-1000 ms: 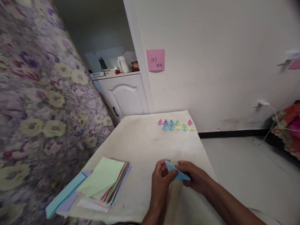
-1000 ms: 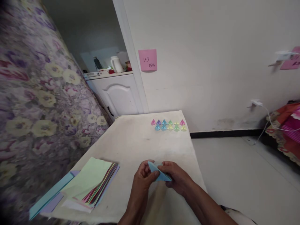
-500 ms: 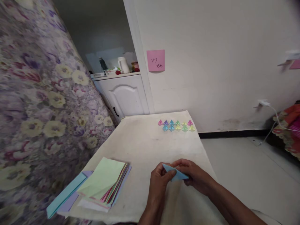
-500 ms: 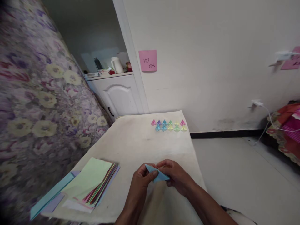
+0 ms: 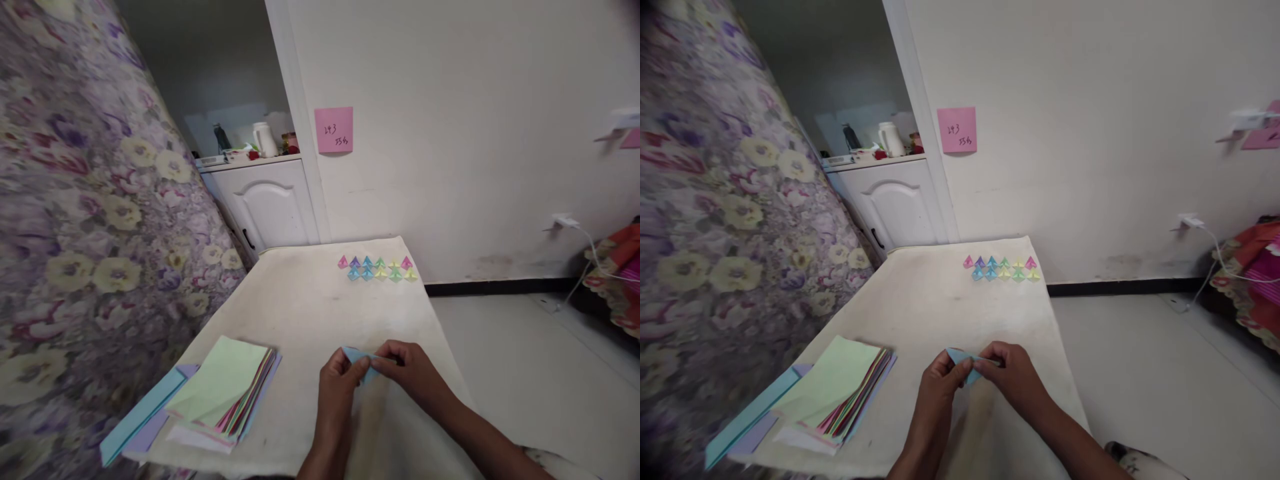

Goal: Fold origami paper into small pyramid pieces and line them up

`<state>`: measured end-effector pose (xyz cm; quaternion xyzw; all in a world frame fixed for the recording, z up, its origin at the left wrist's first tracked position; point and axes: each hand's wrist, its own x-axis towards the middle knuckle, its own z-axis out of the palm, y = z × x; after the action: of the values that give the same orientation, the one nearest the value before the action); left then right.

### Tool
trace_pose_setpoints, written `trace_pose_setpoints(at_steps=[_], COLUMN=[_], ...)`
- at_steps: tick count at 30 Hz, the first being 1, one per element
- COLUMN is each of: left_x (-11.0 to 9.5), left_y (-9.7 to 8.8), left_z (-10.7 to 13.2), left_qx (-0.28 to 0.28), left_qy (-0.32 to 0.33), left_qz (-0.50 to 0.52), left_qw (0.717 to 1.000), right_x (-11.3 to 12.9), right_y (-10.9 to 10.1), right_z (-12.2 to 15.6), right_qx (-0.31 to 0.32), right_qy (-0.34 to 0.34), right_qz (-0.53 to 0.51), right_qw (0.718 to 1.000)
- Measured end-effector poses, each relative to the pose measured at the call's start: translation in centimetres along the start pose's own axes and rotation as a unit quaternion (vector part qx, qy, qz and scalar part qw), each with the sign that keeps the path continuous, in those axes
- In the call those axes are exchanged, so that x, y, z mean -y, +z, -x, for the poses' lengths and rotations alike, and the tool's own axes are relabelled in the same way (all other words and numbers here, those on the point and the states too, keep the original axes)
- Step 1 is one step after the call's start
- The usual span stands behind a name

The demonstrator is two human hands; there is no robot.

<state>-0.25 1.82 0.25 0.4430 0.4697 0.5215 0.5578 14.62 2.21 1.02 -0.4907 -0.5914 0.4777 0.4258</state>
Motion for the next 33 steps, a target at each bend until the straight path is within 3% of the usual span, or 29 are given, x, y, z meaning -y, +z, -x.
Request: trace_pose_setpoints(at_steps=[4,9,16,23,27,30,33], left_x=[-0.2,0.1,0.4,0.6,0.8,0.8,0.6], left_y=[0.0,0.5,0.7,0.5,0.3,0.5,0.7], left_z=[0.2,0.5,0.3,0.3,0.3,0.4,0.5], left_qx=[0.054,0.075,0.08,0.066,0.068,0.071,0.064], left_qy=[-0.012,-0.044,-0.006,0.008,0.016,0.02,0.022], left_qz=[-0.025,-0.058,-0.068,-0.111,-0.135,-0.155,-0.173], left_qw=[0.998,0.995,0.994,0.992,0.988,0.985,0.983], right_x=[0.0,0.1,-0.3,-0.5,-0.2,-0.1,-0.3], right_y=[-0.3,-0.2,0.1,0.2,0.3,0.2,0.0], right_z=[-0.2,0.1,0.5,0.7,0.6,0.2,-0.3], right_qx=[-0.005,-0.031,-0.061,-0.043,-0.047,-0.026,0.012], right_qy=[-0.005,-0.036,-0.183,-0.205,-0.166,-0.066,0.007], right_qz=[-0.013,0.033,0.196,0.243,0.167,0.042,-0.042], right_qw=[1.0,0.998,0.961,0.947,0.971,0.997,0.999])
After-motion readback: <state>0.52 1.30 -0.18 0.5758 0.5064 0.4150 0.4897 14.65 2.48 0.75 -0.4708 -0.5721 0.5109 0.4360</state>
